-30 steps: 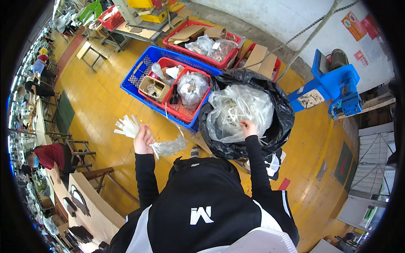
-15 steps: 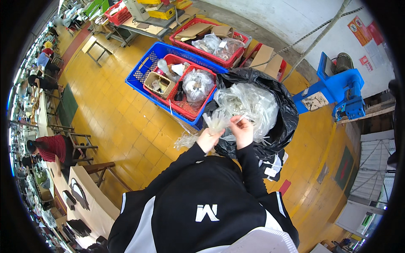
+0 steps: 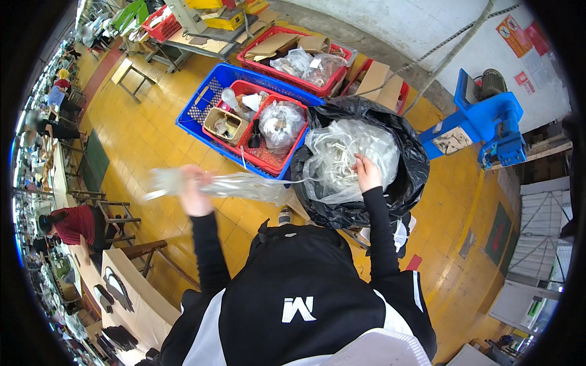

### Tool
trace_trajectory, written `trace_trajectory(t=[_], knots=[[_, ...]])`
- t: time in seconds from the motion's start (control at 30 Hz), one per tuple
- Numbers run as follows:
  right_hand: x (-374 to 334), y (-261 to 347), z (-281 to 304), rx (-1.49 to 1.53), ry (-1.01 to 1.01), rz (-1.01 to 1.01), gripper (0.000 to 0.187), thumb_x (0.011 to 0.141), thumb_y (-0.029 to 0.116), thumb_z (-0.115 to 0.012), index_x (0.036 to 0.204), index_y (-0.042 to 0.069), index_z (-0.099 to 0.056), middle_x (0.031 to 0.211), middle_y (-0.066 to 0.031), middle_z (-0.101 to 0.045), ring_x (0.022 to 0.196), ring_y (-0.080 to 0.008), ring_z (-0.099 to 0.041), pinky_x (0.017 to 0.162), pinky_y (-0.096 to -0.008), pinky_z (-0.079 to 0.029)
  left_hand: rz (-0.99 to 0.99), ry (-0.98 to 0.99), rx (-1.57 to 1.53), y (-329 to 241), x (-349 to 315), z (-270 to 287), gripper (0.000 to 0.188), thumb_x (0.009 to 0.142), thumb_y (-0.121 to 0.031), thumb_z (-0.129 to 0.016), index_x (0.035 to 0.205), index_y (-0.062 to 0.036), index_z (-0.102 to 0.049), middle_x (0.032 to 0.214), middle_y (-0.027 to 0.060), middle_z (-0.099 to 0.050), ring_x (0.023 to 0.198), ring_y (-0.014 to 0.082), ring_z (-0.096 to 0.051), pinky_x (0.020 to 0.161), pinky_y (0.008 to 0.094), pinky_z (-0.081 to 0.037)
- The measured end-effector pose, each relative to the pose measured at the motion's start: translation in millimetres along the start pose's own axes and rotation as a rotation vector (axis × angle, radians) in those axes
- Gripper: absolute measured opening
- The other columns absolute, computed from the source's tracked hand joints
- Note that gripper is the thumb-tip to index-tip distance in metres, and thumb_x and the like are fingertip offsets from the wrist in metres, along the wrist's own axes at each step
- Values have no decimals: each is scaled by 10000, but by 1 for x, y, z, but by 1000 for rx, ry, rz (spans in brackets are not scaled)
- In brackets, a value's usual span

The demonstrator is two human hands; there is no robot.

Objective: The person repeatedly pulls bundles of white plastic cable ties from a large black bag, separates them by hand, and places them into a blue plastic crate. The person works continuously at a waist-height table in a workshop environment.

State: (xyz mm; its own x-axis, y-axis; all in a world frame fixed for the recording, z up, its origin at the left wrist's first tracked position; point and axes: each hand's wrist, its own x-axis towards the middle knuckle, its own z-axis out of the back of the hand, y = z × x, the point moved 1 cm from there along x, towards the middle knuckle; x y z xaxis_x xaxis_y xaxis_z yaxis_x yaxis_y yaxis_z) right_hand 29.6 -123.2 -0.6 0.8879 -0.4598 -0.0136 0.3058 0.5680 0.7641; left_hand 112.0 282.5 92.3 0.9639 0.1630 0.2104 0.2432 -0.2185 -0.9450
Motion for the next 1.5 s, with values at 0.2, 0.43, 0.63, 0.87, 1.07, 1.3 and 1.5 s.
trace_trajectory(t=[0.2,0.43,0.63,0.87,1.07,1.3,1.5], knots=[[6,-32,-45,-543,-29,20,715,709,200,-666,1333,157,-319,1324,-170,-330,1048,-384,-461,862,-431,-422,-328,-395,-250,-117,22,166,150,886,-219,-511,797,-98,-515,600,-34,-347,488,70,-286,481,240,-294],[9,-43,-113,-678,158,479,647,747,255,-614,1331,282,-336,1402,-77,-281,1258,-336,-289,992,-446,-302,-777,-973,282,-225,-36,263,96,823,-166,-521,801,-74,-539,573,-8,-421,474,103,-380,499,236,-363],[19,-232,-74,-965,401,-350,497,828,394,-412,1290,211,-411,1210,-117,-527,1101,-255,-519,956,-401,-359,-938,-1248,652,-339,-96,309,145,816,-165,-498,802,-25,-533,583,25,-412,518,141,-430,571,323,-438],[25,-244,-38,-647,537,-120,465,798,389,-448,1190,150,-523,1120,-146,-576,1051,-291,-545,893,-397,-420,-834,-1169,630,-368,-121,317,219,828,-184,-459,808,28,-513,573,48,-346,553,181,-435,657,421,-490],[42,-94,-70,-795,676,-175,329,784,237,-454,981,55,-645,1028,-177,-610,995,-315,-576,868,-393,-446,-712,-810,927,-312,-91,292,151,840,-169,-514,845,-19,-494,605,-3,-312,553,135,-374,757,350,-455],[77,-91,-146,-624,401,-138,264,750,162,-506,908,1,-642,929,-243,-611,923,-352,-593,810,-425,-469,-522,-650,248,-260,-40,237,255,898,-310,-504,845,-61,-487,622,-22,-312,545,93,-331,782,314,-427],[65,-229,-142,-427,229,-425,598,720,197,-600,1270,100,-387,1263,-195,-436,1110,-334,-484,891,-357,-433,-494,-607,120,-241,-52,242,253,906,-312,-491,849,-65,-492,579,-30,-301,520,77,-307,737,281,-419]])
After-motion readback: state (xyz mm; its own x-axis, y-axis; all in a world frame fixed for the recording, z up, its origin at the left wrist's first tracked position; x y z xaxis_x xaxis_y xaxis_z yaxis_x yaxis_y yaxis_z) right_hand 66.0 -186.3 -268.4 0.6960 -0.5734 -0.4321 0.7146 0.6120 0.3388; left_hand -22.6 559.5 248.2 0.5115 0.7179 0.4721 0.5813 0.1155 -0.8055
